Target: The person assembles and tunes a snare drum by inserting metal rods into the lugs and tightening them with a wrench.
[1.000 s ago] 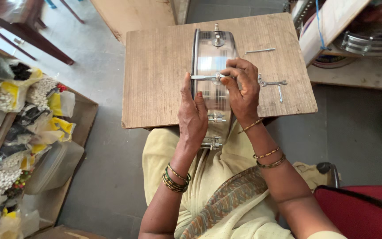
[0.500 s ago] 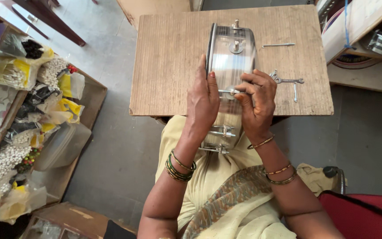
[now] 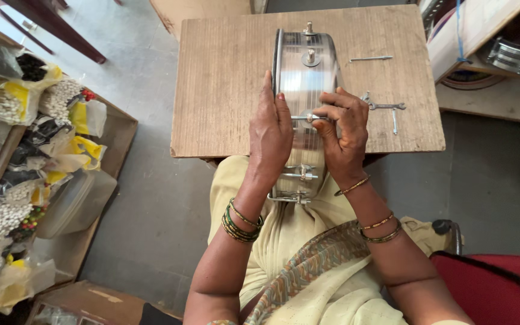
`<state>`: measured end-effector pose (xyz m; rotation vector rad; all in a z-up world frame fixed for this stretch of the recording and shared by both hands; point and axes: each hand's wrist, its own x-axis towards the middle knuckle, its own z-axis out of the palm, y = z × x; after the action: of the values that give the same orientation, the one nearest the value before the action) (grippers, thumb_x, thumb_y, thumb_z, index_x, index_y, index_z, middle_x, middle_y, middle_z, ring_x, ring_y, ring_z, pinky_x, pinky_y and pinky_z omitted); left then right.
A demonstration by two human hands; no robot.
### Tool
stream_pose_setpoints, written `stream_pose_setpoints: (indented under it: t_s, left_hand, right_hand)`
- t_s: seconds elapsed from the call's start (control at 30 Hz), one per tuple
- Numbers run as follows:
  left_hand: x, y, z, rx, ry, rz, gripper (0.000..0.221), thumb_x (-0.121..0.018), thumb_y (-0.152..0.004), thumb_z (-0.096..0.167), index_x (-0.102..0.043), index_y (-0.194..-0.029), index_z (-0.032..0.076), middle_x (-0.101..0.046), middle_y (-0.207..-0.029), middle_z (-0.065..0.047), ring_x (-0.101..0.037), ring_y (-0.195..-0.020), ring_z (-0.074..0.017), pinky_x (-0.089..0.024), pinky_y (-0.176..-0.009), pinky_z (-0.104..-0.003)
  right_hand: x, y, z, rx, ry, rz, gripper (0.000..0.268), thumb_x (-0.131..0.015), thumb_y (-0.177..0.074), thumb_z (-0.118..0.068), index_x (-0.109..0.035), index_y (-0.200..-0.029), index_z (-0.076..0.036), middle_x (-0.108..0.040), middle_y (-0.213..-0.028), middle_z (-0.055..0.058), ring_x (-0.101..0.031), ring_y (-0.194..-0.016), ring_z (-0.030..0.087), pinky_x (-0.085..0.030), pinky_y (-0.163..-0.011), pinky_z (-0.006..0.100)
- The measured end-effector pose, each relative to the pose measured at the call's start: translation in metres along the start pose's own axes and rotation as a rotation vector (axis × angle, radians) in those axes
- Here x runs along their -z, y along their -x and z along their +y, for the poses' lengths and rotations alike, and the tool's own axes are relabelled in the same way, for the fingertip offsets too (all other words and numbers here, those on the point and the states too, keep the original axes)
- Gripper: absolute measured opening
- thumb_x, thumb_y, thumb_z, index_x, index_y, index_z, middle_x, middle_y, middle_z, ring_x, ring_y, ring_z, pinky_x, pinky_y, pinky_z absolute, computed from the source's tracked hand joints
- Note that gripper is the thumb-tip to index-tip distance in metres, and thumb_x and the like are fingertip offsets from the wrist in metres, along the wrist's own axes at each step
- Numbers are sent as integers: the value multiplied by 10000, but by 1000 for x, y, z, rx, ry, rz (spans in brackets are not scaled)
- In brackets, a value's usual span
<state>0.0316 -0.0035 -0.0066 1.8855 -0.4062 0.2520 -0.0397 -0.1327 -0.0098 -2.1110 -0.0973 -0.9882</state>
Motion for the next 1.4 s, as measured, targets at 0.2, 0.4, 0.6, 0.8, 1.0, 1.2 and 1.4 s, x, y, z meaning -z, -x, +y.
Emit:
stream_pose_setpoints:
  t_s: [0.2, 0.4, 0.6, 0.8, 1.0, 1.2, 1.4]
  left_hand:
    - [7, 7, 11, 57, -7, -28, 498, -458, -1102, 154, -362, -1574, 31, -624, -726, -160, -602, -572, -225, -463, -543, -376]
    - [45, 26, 12, 168, 191, -103, 516, -412, -1084, 124, -329, -1585, 36, -543, -735, 14, -455, -553, -61, -395, -453, -261]
    - [85, 30, -2, 74, 137, -242, 376, -485, -1173, 117, -441, -1521, -18, -661, -1139, -48, -587, -986, -80, -509, -843, -257]
    - [101, 15, 9, 267, 178, -231, 522, -500, -1064, 158, -390, -1548, -4, -661, -1165, -101, -617, -949, -101, -543, -804, -248]
    - [130, 16, 10, 329, -77, -252, 405, -492, -1147, 159, -524, -1498, -42, -636, -992, -149, -536, -809, -138, -453, -659, -270]
    - [145, 38, -2, 238, 224, -114, 543, -513, -1107, 195, -376, -1560, -72, -691, -1132, -127, -659, -951, -131, -543, -818, -237]
    - [127, 38, -4, 111, -25, 12, 486, -482, -1087, 144, -396, -1476, -135, -566, -1326, -163, -564, -1125, -166, -472, -976, -265]
  right_hand:
    - [3, 3, -8, 10, 35, 4, 204, -683, -1050, -301, -679, -1087, -100, -655, -1277, 52, -529, -1365, 296, -438, -1169, 433]
    - [4, 35, 26, -226, -473, 24, 369, -567, -1078, -447, -630, -1197, -104, -604, -1381, 64, -562, -1327, 217, -474, -1145, 391]
    - [-49, 128, 145, -1348, -770, 116, 478, -504, -1057, -524, -621, -1257, -106, -645, -1156, 128, -604, -1013, 241, -529, -899, 439]
    - [-85, 197, 149, -1640, -1160, -215, 541, -400, -1005, -507, -618, -1339, -142, -707, -1286, 70, -684, -1151, 230, -566, -991, 431]
    - [-107, 225, 142, -1609, -1262, -203, 703, -387, -1039, -606, -521, -1453, -53, -586, -1397, 158, -579, -1250, 304, -515, -1020, 499]
    - [-118, 194, 141, -1471, -1144, -162, 658, -418, -998, -569, -382, -1551, -214, -475, -1532, -23, -485, -1355, 177, -407, -1139, 407]
    - [-146, 162, 166, -1366, -1246, -68, 676, -397, -1046, -561, -486, -1521, -87, -568, -1482, 29, -530, -1309, 188, -410, -1124, 351]
